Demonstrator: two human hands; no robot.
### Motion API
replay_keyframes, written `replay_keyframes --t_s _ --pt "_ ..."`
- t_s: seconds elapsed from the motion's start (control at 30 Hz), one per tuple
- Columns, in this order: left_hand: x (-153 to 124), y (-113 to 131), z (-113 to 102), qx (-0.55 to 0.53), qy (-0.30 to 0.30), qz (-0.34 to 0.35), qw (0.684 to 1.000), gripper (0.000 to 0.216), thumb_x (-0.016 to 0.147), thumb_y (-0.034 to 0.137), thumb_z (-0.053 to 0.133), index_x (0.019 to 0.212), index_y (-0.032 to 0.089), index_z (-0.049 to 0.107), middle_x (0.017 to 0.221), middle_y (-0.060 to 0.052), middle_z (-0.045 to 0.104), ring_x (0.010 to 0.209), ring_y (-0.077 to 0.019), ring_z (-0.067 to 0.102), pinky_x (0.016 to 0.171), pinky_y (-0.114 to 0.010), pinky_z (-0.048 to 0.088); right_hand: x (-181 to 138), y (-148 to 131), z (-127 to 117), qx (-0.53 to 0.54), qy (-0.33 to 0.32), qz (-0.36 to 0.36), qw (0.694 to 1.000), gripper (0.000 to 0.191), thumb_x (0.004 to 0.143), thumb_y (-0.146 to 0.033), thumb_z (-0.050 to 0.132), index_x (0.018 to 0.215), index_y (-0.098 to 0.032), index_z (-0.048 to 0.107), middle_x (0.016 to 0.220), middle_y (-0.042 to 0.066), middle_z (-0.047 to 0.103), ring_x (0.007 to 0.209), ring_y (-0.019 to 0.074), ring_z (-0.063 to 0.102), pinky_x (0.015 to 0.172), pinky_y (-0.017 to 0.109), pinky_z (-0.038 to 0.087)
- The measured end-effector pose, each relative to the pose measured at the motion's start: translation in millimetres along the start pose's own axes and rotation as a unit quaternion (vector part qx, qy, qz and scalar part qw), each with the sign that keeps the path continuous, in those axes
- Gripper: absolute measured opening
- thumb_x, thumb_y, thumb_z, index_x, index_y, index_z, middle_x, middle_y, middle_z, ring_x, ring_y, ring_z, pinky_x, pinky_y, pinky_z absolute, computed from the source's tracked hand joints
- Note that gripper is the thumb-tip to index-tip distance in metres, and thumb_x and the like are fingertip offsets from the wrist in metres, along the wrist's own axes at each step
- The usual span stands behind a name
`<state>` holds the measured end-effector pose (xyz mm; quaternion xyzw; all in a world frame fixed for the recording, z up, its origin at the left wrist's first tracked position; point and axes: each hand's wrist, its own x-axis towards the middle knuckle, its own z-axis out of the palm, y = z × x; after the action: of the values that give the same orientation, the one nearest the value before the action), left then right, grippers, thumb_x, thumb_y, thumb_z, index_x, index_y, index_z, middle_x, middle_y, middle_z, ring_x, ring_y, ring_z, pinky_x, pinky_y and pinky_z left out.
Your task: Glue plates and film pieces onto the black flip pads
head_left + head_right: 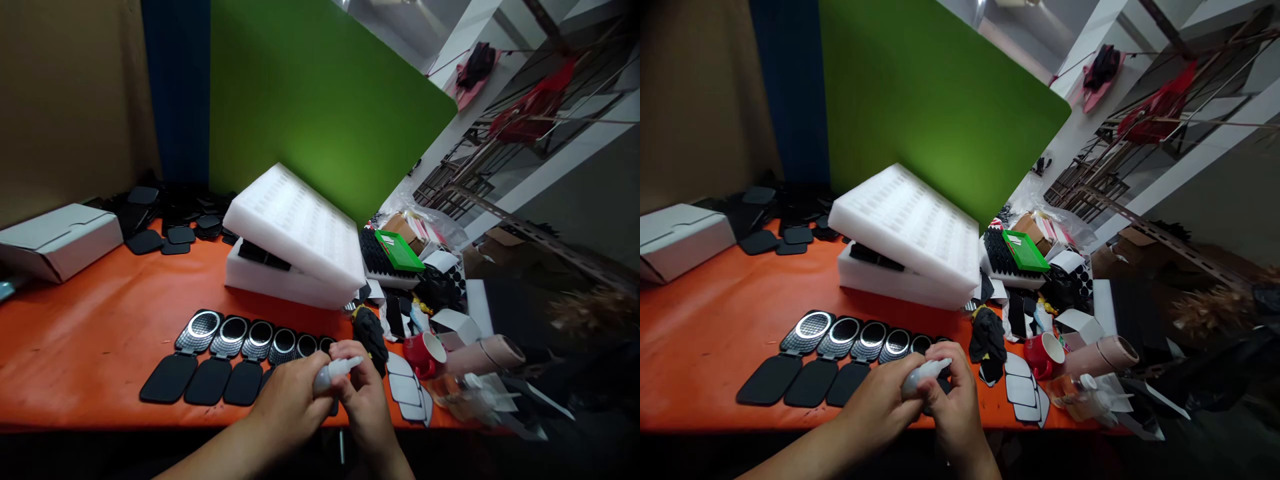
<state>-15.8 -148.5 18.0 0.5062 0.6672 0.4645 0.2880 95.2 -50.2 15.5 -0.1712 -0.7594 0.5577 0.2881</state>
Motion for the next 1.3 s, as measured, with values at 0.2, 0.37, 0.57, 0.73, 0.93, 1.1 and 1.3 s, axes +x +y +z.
replay_keyframes --t_s 0.2,0.37,0.57,0.73,0.93,1.1,1.3 --pt "-2 3 -4 -0.049 -0.031 0.008 0.998 0.032 0.071 0.015 0.049 0.102 0.024 0.054 0.089 0.000 0.065 0.076 -0.0160 0.060 0.063 -0.022 0.041 3 -8 -4 0.027 -0.086 -0.028 0.996 0.023 0.084 -0.038 0.050 0.101 -0.026 0.060 0.106 0.006 0.054 0.110 0.0239 0.043 0.097 0.040 0.033" --pt "-3 10 -11 0.045 0.002 -0.012 0.999 0.020 0.079 0.030 0.045 0.094 0.020 0.054 0.089 -0.006 0.066 0.077 -0.0207 0.060 0.060 -0.025 0.041 7 -7 7 0.040 -0.012 -0.047 0.998 0.018 0.080 -0.038 0.056 0.092 -0.025 0.058 0.101 0.005 0.052 0.107 0.0230 0.045 0.094 0.037 0.036" --pt "-3 14 -14 0.120 0.017 -0.014 0.993 0.018 0.080 0.031 0.044 0.093 0.023 0.053 0.084 -0.004 0.065 0.071 -0.0207 0.059 0.056 -0.026 0.037 7 -10 12 0.017 0.053 -0.027 0.998 0.026 0.071 -0.042 0.066 0.089 -0.025 0.057 0.097 0.003 0.053 0.099 0.0221 0.049 0.088 0.035 0.039" --pt "-1 13 -11 0.073 0.009 0.011 0.997 0.011 0.077 0.027 0.046 0.080 0.020 0.054 0.074 -0.002 0.062 0.064 -0.0171 0.056 0.054 -0.024 0.034 5 -15 7 -0.013 0.052 -0.050 0.997 0.017 0.075 -0.038 0.063 0.086 -0.025 0.061 0.092 0.003 0.058 0.108 0.0236 0.044 0.099 0.042 0.028" --pt "-2 16 -11 -0.222 -0.153 -0.002 0.963 0.023 0.068 0.020 0.054 0.091 0.017 0.057 0.067 0.004 0.052 0.056 -0.0093 0.046 0.048 -0.019 0.032 9 -28 -11 0.079 -0.136 -0.037 0.987 0.023 0.077 -0.045 0.058 0.090 -0.027 0.065 0.097 0.004 0.063 0.115 0.0262 0.042 0.104 0.048 0.020" --pt "-1 16 -11 -0.268 -0.165 -0.050 0.948 0.026 0.065 0.019 0.055 0.090 0.015 0.056 0.062 0.004 0.049 0.052 -0.0086 0.045 0.046 -0.019 0.031 20 -32 -13 0.105 -0.179 -0.010 0.978 0.022 0.078 -0.042 0.059 0.093 -0.027 0.065 0.101 0.005 0.062 0.119 0.0267 0.038 0.102 0.047 0.024" --pt "6 14 -13 -0.087 0.007 -0.001 0.996 0.020 0.073 0.021 0.048 0.091 0.019 0.057 0.071 0.001 0.059 0.060 -0.0129 0.053 0.051 -0.020 0.035 22 -15 -1 0.119 -0.058 0.022 0.991 0.026 0.073 -0.043 0.064 0.094 -0.027 0.061 0.108 0.004 0.054 0.113 0.0245 0.044 0.096 0.039 0.034"
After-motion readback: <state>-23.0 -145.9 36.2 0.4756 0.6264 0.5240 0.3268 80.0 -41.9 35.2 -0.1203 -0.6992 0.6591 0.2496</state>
